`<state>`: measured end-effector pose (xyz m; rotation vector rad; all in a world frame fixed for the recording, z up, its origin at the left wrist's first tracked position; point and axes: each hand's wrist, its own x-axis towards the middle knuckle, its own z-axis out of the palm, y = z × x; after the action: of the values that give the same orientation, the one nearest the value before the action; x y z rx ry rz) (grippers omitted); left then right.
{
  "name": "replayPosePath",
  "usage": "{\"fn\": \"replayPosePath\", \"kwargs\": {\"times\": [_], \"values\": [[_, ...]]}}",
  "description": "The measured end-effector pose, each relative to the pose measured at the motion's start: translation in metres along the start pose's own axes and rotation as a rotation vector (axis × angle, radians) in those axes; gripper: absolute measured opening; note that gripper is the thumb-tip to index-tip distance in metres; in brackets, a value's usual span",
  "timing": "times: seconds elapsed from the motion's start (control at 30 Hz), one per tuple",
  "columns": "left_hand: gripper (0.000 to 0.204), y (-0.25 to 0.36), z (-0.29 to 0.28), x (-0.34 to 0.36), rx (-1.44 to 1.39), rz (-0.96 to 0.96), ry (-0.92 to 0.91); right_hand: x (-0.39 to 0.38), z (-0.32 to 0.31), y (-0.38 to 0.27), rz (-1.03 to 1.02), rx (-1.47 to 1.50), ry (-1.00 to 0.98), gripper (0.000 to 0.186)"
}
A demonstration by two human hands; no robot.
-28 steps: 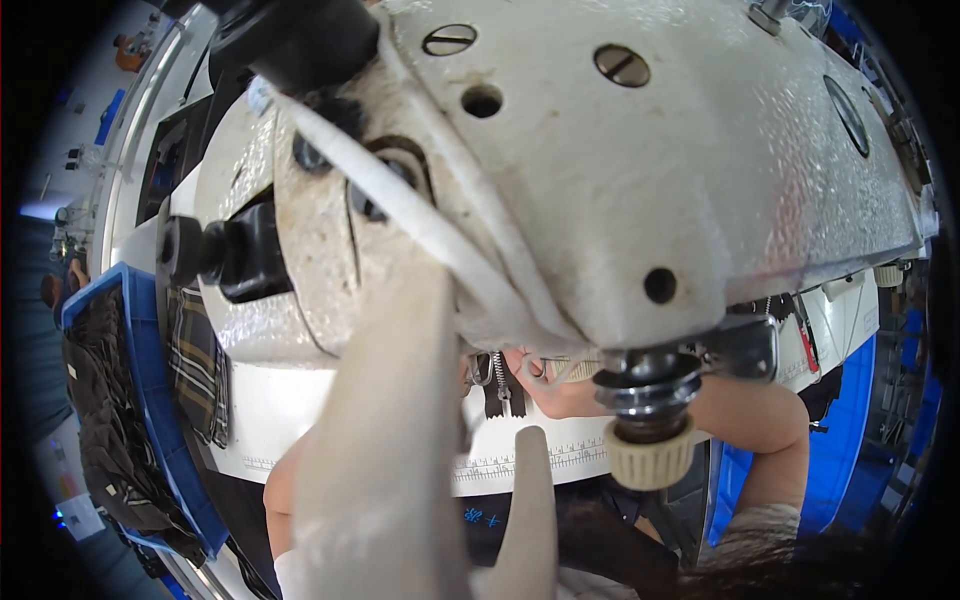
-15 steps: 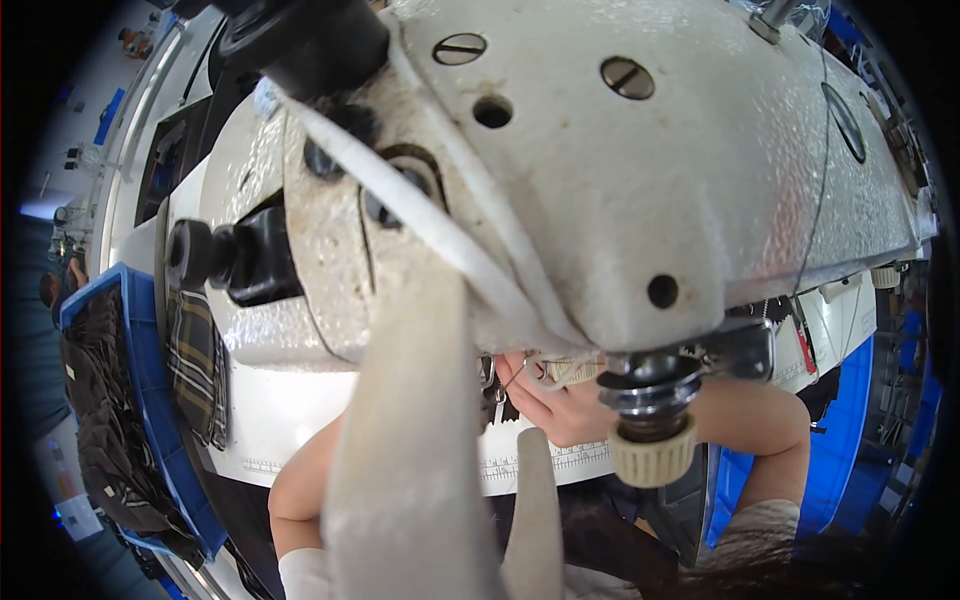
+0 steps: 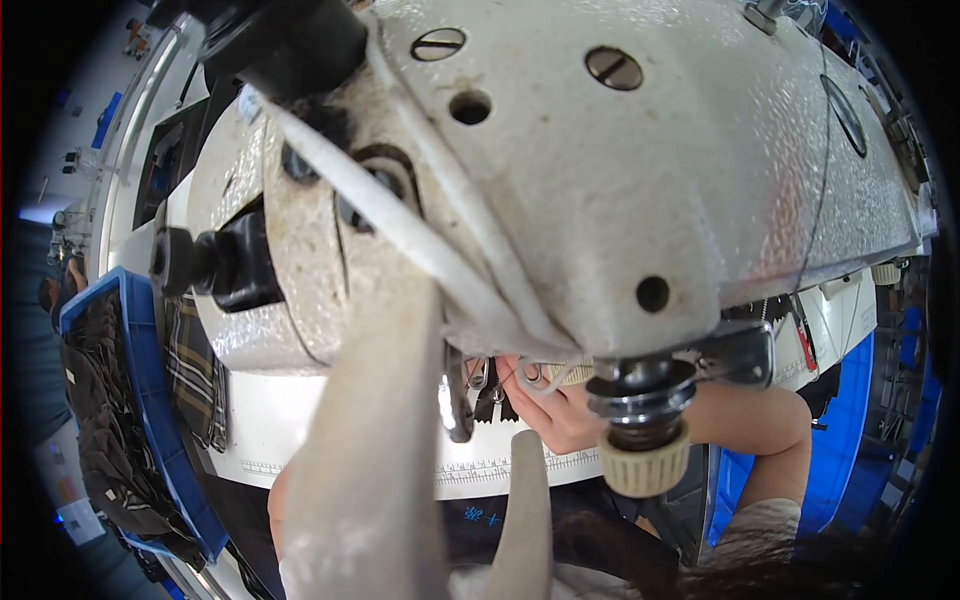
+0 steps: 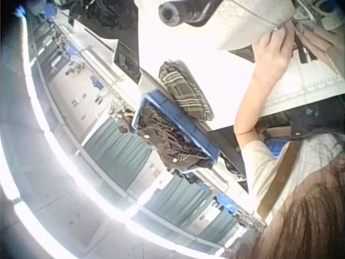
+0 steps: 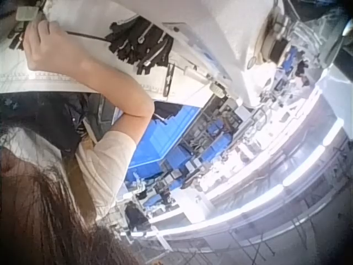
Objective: Sewing zippers onto fabric panels using an industrial sewing machine.
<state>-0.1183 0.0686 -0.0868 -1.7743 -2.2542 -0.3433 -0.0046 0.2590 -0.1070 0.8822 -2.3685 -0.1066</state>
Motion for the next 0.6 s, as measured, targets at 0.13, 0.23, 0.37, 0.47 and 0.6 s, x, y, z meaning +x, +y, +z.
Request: {"fn": "replayPosePath", "kwargs": {"times": [0.13, 0.23, 0.37, 0.47, 0.6], "values": [[0.02, 0.003, -0.01, 0.004, 0.076, 0.045, -0.049, 0.001, -0.001, 0.001, -0.013, -0.004, 0.002, 0.01], [0.022, 0.004, -0.014, 0.003, 0.131, 0.076, -0.088, 0.001, 0.0, 0.001, -0.007, 0.007, 0.003, 0.01], [0.023, 0.008, -0.015, 0.008, 0.176, 0.113, -0.118, -0.003, 0.001, -0.001, 0.0, 0.032, -0.055, 0.011], [0.023, 0.005, -0.019, 0.003, 0.099, 0.062, -0.149, 0.002, -0.004, -0.001, 0.004, 0.032, -0.025, 0.011], [0.028, -0.025, 0.035, -0.011, -0.137, 0.102, 0.08, 0.007, 0.008, 0.003, 0.064, -0.041, -0.04, 0.013]]}}
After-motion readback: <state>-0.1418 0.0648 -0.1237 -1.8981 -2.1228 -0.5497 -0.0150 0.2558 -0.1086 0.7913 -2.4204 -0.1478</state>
